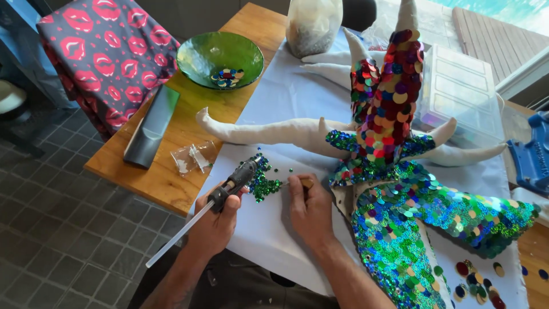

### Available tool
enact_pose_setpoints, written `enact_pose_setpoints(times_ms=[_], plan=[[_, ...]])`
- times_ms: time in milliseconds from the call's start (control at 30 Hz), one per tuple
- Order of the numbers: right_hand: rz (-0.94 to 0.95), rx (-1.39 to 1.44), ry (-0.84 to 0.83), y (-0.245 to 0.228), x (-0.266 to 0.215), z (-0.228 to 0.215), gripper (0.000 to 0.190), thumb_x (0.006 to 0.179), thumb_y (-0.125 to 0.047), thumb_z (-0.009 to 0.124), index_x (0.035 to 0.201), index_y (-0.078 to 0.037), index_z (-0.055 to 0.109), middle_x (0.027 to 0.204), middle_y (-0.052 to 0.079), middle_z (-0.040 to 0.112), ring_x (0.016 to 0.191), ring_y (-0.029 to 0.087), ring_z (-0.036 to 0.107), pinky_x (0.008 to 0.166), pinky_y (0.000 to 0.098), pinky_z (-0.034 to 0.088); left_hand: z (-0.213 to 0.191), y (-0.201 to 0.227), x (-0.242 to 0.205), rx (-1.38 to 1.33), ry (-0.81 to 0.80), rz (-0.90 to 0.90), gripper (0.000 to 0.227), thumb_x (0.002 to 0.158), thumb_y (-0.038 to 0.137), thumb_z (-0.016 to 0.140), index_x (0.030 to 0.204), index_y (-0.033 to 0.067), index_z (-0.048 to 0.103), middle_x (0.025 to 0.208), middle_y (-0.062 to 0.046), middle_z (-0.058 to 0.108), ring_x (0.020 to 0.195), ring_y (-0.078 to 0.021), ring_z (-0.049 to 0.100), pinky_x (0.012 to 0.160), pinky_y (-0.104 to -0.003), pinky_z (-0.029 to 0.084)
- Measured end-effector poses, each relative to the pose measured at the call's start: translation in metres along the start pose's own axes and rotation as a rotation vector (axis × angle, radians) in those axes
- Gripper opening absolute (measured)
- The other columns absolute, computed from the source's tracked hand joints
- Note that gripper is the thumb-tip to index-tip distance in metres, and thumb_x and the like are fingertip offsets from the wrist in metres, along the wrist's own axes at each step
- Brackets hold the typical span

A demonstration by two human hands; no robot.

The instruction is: Decorating a horned headpiece with sequins using a hot glue gun

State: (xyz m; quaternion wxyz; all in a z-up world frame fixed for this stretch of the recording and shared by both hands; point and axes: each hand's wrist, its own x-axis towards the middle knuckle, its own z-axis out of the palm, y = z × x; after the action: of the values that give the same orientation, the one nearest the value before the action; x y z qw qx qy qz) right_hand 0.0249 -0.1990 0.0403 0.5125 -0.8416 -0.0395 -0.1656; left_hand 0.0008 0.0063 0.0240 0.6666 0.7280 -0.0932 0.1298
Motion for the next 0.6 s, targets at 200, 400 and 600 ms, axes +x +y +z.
enact_pose_setpoints(times_ms=[200,400,600], plan=[[-0.076,0.269,-0.205,-0.008,-0.005,0.018,0.017,0.103,-0.023,0.059,0.104,-0.009,0.069,0.072,-0.001,0.063,0.050,0.007,0.053,0.047,0.0240,0.042,0.000,0.007,-0.003,-0.122,0.014,-0.058,0.055,0.093,0.061,0.054,0.102,0.0101,0.071,0.062,0.004,0.044,0.039,-0.0037,0.034,0.041,-0.023,0.028],[-0.137,0.204,-0.263,-0.013,0.000,0.027,0.024,0.103,-0.027,0.057,0.105,-0.006,0.069,0.077,0.001,0.067,0.047,0.008,0.048,0.047,0.0243,0.040,-0.001,0.002,-0.002,-0.067,0.022,-0.022,0.057,0.094,0.063,0.051,0.101,0.0105,0.071,0.065,0.005,0.045,0.041,-0.0046,0.038,0.045,-0.024,0.033],[-0.228,0.156,-0.247,-0.018,0.001,0.027,0.021,0.102,-0.022,0.061,0.105,-0.006,0.072,0.091,0.005,0.075,0.065,0.012,0.061,0.056,0.0271,0.047,-0.002,0.006,-0.002,-0.121,-0.002,-0.060,0.055,0.094,0.061,0.053,0.102,0.0093,0.071,0.061,0.005,0.041,0.039,-0.0047,0.035,0.041,-0.024,0.032]])
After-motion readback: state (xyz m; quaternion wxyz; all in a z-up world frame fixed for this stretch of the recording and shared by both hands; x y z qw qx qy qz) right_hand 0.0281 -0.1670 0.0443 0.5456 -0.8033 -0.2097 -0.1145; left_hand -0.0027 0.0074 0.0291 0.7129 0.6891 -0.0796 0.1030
